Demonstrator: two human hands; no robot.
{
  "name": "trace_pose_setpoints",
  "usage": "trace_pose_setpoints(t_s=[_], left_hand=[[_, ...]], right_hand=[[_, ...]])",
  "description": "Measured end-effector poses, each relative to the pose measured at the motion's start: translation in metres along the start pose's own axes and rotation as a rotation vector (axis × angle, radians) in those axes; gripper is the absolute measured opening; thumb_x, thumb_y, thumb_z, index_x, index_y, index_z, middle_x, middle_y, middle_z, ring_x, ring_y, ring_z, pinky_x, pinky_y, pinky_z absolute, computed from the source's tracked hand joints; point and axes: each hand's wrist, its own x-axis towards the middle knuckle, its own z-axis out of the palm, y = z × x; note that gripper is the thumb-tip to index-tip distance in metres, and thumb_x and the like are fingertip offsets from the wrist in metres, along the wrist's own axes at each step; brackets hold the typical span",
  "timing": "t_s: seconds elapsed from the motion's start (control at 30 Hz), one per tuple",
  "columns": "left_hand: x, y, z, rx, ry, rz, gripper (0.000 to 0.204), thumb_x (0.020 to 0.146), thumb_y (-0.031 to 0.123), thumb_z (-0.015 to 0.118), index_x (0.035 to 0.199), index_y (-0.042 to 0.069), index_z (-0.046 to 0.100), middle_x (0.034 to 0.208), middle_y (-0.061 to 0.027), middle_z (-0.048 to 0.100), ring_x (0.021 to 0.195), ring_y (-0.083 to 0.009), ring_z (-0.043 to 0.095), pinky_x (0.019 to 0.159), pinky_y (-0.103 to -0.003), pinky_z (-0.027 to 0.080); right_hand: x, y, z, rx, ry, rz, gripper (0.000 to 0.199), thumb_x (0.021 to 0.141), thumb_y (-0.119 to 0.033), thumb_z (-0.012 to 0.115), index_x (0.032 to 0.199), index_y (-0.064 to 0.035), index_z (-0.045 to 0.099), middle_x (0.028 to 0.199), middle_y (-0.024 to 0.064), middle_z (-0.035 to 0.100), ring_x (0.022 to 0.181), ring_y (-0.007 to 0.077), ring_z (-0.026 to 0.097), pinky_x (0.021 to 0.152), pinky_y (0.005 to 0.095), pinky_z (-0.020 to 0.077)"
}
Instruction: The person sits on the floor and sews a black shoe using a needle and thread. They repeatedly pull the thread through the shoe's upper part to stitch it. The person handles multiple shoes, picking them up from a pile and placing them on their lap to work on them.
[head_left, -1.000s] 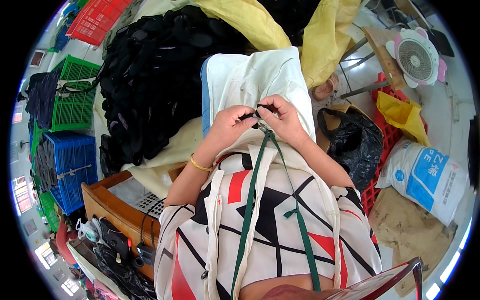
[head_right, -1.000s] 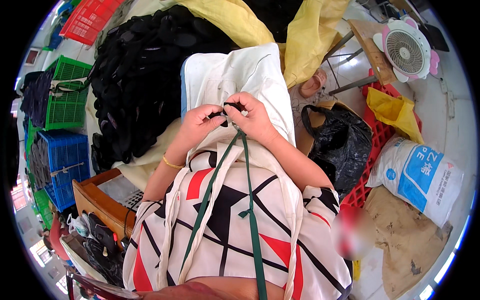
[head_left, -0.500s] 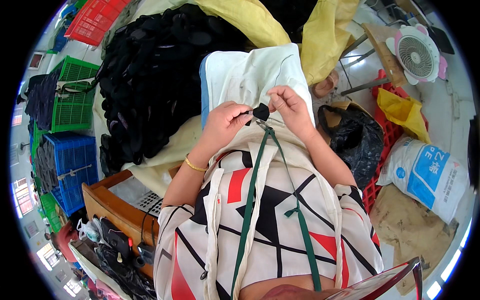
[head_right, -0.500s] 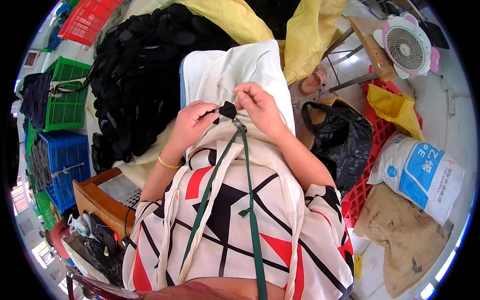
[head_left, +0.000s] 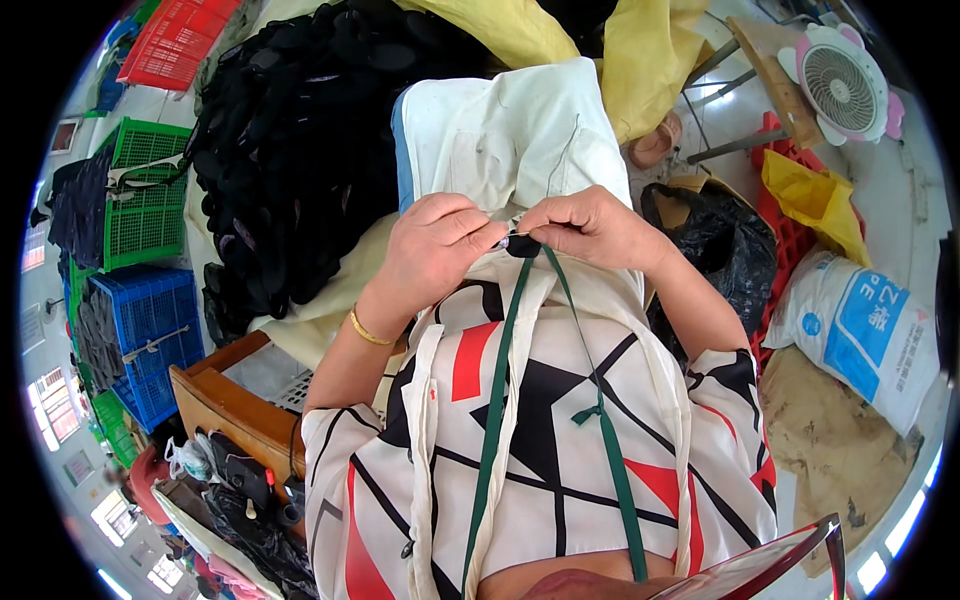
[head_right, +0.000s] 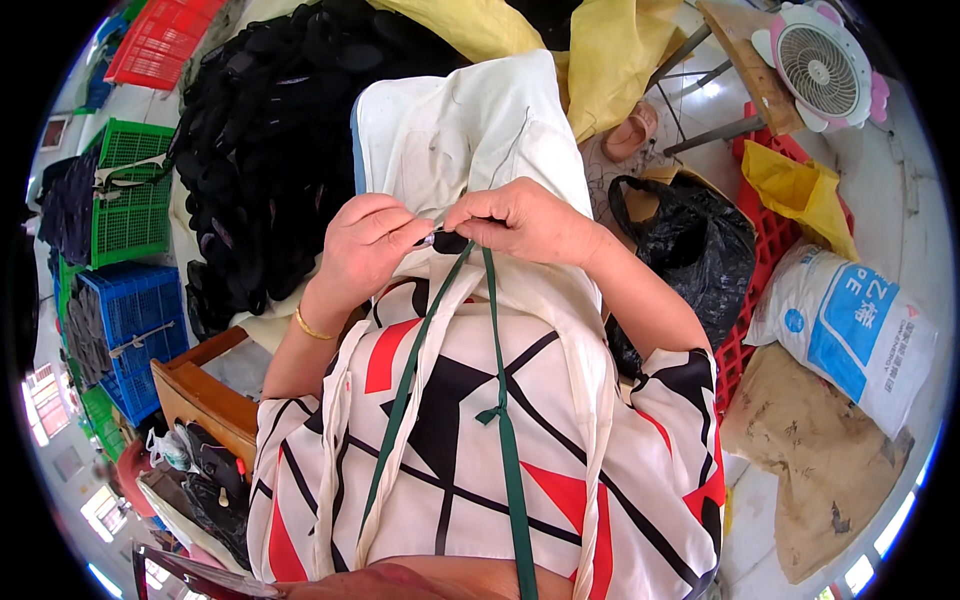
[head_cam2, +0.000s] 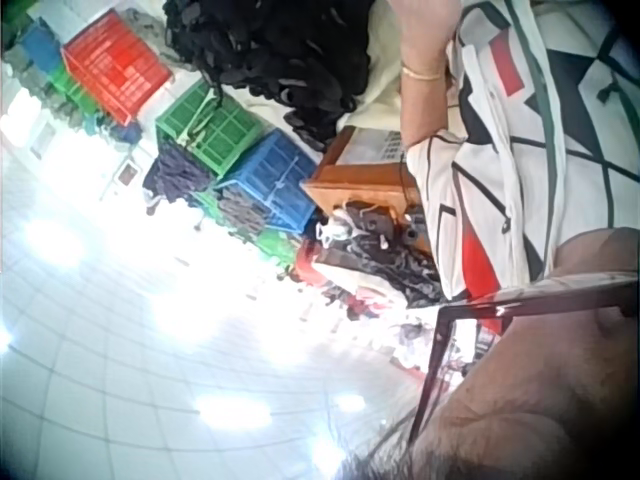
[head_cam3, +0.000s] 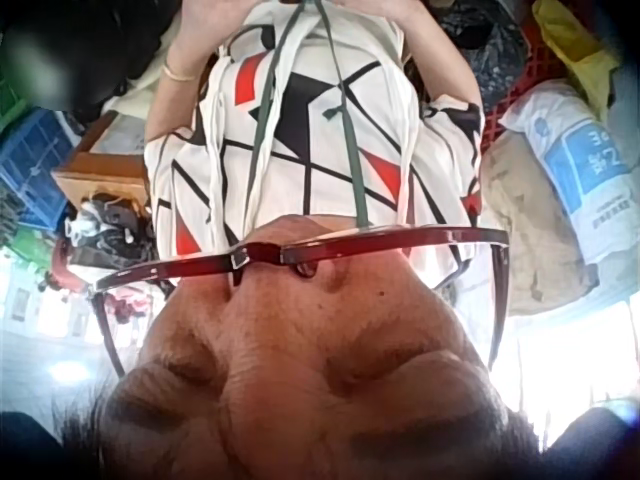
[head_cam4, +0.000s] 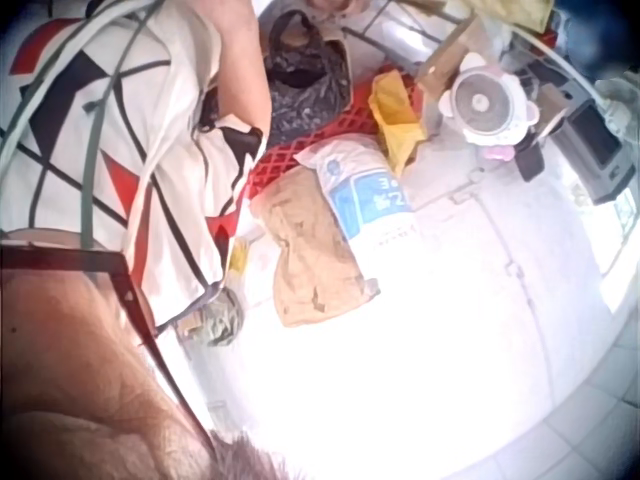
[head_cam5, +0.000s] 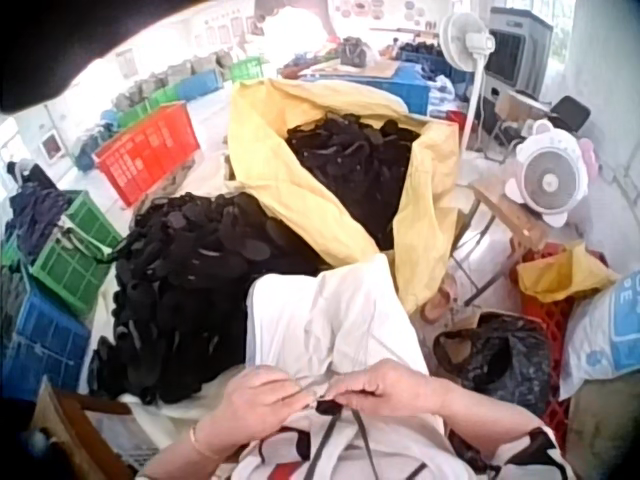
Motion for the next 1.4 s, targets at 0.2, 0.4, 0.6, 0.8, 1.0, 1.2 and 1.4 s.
trace_pose_setpoints(t_s=[0.2, 0.4, 0.6, 0.8, 1.0, 1.2, 1.4], left_hand=[[0.001, 0.003, -0.001, -0.028, 0.034, 0.008, 0.025, 0.066, 0.007, 0.075, 0.091, 0.008, 0.072, 0.086, 0.0006, 0.063, 0.088, -0.0196, 0.061, 0.071, -0.031, 0.053], [0.001, 0.005, -0.002, -0.012, 0.035, 0.017, 0.027, 0.065, 0.006, 0.074, 0.092, 0.008, 0.072, 0.088, 0.0006, 0.064, 0.088, -0.0196, 0.061, 0.07, -0.031, 0.052], [-0.003, 0.006, 0.002, -0.033, 0.06, -0.006, 0.028, 0.065, 0.006, 0.076, 0.092, 0.009, 0.072, 0.088, 0.0002, 0.065, 0.087, -0.0204, 0.061, 0.071, -0.031, 0.053], [-0.008, 0.012, 0.005, -0.167, 0.078, -0.105, 0.031, 0.064, 0.006, 0.081, 0.094, 0.01, 0.074, 0.091, -0.0009, 0.067, 0.087, -0.0214, 0.062, 0.071, -0.031, 0.054], [-0.011, 0.02, 0.01, -0.248, 0.191, -0.176, 0.029, 0.063, 0.004, 0.08, 0.091, 0.009, 0.074, 0.086, -0.0007, 0.067, 0.083, -0.0229, 0.062, 0.069, -0.031, 0.053], [-0.015, 0.018, 0.009, -0.276, 0.134, -0.169, 0.025, 0.069, 0.011, 0.081, 0.093, 0.007, 0.075, 0.086, -0.0031, 0.067, 0.082, -0.023, 0.062, 0.068, -0.031, 0.052], [-0.014, 0.014, 0.011, -0.337, 0.062, -0.189, 0.025, 0.07, 0.012, 0.081, 0.092, 0.006, 0.074, 0.084, -0.0044, 0.065, 0.08, -0.0254, 0.061, 0.069, -0.033, 0.051]], right_hand=[[-0.001, -0.003, -0.003, 0.041, -0.035, 0.037, 0.017, 0.094, -0.002, 0.063, 0.109, -0.0017, 0.071, 0.096, 0.0061, 0.073, 0.086, 0.0104, 0.066, 0.082, 0.0246, 0.0518], [-0.003, 0.002, -0.004, 0.073, -0.061, 0.048, 0.021, 0.092, -0.005, 0.063, 0.112, -0.0024, 0.07, 0.099, 0.0084, 0.074, 0.086, 0.0151, 0.068, 0.083, 0.0267, 0.0529], [-0.002, 0.009, -0.003, 0.164, -0.099, 0.055, 0.02, 0.095, -0.004, 0.061, 0.113, -0.0023, 0.07, 0.101, 0.0061, 0.073, 0.09, 0.0125, 0.066, 0.084, 0.0263, 0.0523], [-0.003, 0.019, 0.007, 0.438, -0.138, 0.14, 0.015, 0.098, -0.008, 0.061, 0.109, -0.0038, 0.069, 0.097, -0.0021, 0.067, 0.081, 0.0073, 0.058, 0.072, 0.0225, 0.0492], [-0.004, 0.023, 0.025, 0.639, -0.127, 0.152, 0.01, 0.1, -0.013, 0.06, 0.102, -0.0047, 0.065, 0.084, -0.0042, 0.06, 0.067, 0.0042, 0.052, 0.06, 0.0198, 0.0444], [-0.006, 0.019, 0.024, 0.678, -0.173, 0.131, 0.014, 0.1, -0.018, 0.061, 0.103, -0.0048, 0.061, 0.084, -0.0043, 0.058, 0.063, 0.0039, 0.052, 0.058, 0.0189, 0.0449], [-0.002, 0.006, 0.018, 0.591, -0.125, 0.269, 0.029, 0.1, -0.018, 0.06, 0.125, -0.0069, 0.052, 0.079, -0.004, 0.056, 0.06, 0.0028, 0.049, 0.054, 0.017, 0.0394]])
